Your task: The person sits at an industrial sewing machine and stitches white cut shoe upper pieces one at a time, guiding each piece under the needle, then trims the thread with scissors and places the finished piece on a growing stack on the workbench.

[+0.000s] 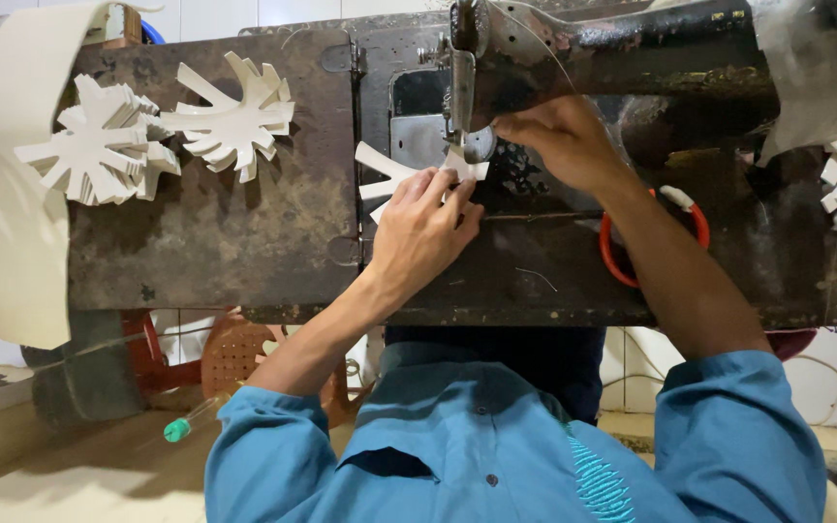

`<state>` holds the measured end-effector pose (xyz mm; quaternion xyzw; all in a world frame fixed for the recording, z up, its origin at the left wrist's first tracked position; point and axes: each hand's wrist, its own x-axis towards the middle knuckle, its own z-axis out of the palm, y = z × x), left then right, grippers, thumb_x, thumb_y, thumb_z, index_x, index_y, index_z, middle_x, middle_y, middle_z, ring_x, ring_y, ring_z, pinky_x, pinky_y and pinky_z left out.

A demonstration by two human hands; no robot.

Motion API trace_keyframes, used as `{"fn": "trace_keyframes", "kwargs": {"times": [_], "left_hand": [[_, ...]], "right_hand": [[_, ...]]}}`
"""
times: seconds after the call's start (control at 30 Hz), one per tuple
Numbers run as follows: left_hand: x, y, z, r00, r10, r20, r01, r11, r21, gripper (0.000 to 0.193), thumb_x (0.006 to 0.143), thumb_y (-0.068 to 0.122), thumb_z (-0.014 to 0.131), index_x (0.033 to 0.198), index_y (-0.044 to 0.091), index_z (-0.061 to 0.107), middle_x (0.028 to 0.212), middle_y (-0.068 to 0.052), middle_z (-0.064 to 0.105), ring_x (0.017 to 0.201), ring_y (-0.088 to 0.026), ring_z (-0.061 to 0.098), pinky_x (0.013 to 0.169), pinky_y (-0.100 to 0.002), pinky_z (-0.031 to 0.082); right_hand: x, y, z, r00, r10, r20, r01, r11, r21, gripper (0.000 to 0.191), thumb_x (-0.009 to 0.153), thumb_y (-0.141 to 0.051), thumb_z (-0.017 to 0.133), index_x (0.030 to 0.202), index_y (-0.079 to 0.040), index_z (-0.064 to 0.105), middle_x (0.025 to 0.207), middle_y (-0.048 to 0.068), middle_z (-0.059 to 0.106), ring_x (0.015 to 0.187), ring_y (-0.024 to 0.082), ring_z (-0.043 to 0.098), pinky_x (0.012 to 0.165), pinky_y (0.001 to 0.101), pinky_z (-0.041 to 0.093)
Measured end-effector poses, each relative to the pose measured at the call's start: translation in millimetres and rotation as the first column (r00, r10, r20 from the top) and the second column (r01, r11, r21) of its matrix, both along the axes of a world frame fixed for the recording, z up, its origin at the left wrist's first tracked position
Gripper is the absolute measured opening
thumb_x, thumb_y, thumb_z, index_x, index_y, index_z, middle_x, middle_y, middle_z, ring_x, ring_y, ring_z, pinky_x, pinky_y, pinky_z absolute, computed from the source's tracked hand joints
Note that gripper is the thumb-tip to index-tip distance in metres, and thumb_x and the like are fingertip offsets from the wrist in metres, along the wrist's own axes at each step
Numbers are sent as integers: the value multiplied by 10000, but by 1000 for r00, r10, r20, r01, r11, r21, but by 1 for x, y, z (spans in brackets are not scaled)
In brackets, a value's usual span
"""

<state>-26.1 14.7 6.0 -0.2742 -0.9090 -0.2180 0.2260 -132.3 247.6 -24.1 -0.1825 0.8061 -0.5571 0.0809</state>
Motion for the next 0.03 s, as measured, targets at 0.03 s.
{"fn": "trace_keyframes", "kwargs": {"times": [0.03], "left_hand": [[-1,0,-1,1000,6,-3,-6,1000,2,349,874,201,786,1169,39,694,1112,-107,636,1105,-294,637,970,-403,523]], "right_hand": [[0,0,-1,999,-35,25,33,997,65,313,996,-326,713,1123,-53,798,739,43,677,653,105,546,591,303,410]]}}
